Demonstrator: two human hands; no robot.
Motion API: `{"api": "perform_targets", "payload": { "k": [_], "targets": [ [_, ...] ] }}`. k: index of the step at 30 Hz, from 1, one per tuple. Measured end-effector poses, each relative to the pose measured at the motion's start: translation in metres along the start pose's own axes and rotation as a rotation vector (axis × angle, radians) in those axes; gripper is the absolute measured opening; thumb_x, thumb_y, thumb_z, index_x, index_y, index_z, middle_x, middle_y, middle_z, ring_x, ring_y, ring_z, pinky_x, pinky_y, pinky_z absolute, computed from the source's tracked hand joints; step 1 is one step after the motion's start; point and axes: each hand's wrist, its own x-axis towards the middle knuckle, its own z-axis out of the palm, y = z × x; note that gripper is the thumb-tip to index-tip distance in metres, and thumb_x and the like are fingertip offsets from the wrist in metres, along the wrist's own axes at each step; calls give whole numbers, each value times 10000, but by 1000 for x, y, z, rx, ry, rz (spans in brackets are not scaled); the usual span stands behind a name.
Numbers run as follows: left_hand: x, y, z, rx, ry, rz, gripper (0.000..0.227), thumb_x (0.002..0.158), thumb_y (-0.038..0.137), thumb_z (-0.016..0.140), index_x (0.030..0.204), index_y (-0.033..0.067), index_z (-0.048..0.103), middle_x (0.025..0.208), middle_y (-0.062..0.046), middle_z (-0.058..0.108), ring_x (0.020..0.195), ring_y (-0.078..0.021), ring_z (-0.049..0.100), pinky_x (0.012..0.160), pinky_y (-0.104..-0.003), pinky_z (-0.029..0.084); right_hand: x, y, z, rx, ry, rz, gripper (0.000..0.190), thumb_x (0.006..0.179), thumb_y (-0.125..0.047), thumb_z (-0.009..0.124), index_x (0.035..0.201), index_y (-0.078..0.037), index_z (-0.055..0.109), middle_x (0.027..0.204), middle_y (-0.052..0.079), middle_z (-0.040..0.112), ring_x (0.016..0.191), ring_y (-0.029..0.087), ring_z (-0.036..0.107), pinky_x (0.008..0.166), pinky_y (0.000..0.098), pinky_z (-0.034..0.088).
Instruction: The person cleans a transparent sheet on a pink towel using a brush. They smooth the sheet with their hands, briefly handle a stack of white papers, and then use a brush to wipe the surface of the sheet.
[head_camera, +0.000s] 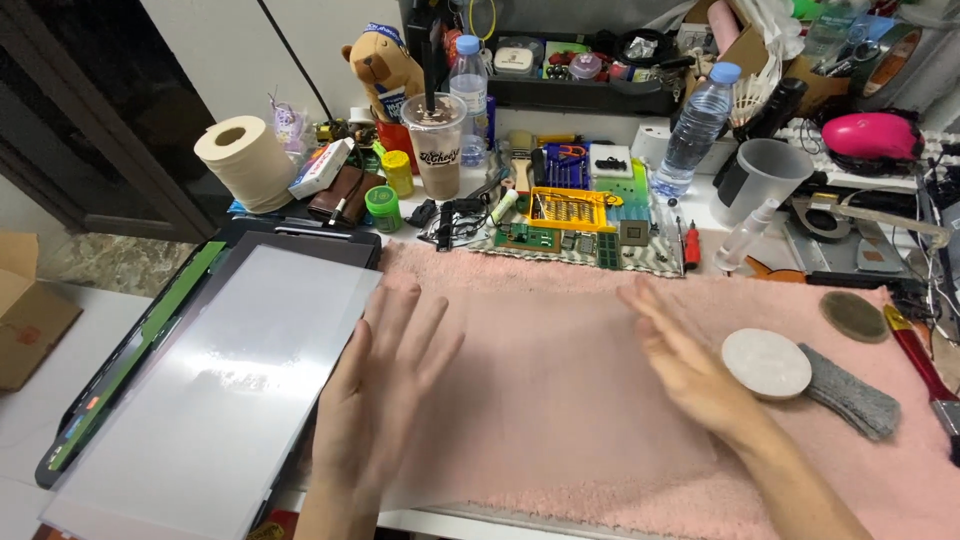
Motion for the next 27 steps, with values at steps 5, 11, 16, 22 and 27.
{"api": "perform_targets", "payload": {
  "k": [5, 11, 16, 22, 27],
  "targets": [
    [2, -3, -24, -38, -201, 14, 482, 1317, 146, 702, 1724, -5, 492, 1764, -366, 329, 1623, -560, 370, 1310, -721, 405, 41, 41, 37, -394, -79, -137, 907, 1060, -739, 181, 1855, -321, 56, 1972, -57, -129, 1811, 147, -117, 1450, 430, -54],
    [-1, -5, -31, -126, -312, 6, 478, 1395, 93, 634, 1777, -26, 373, 1782, -380, 312, 1654, -540, 352, 1358, -706, 370, 35, 10, 97, -416, -5, -91, 1012, 984, -814, 24, 1859, -306, -4, 1952, 28, -229, 1780, 278, -208, 1429, 516, -114],
    [-3, -9, -38, -127, -290, -7, 486, 1378, 144, 633, 1786, 4, 410, 1792, -309, 413, 1647, -452, 434, 1325, -570, 370, 11, -41, 183, -455, 98, -895, 804, 1206, -490, 457, 1714, 128, 372, 1833, 384, 277, 1745, 499, 177, 1409, 581, 102],
    [-9, -2, -23, -170, -353, -26, 711, 1306, 515, 294, 1808, 13, 335, 1827, -333, 376, 1690, -512, 379, 1386, -671, 271, -46, -97, 184, -228, -136, -1226, 763, 1242, -430, 215, 1747, 139, 279, 1862, 381, 261, 1778, 465, 222, 1477, 536, 108],
    [-7, -7, 32, 80, 125, -40, 668, 1196, 418, 430, 1754, 55, 487, 1789, -274, 545, 1636, -444, 535, 1349, -568, 369, -33, -68, 161, -412, -163, -1069, 780, 1221, -470, 231, 1815, 28, 146, 1915, 306, 83, 1791, 433, 59, 1431, 534, 10]
  ]
}}
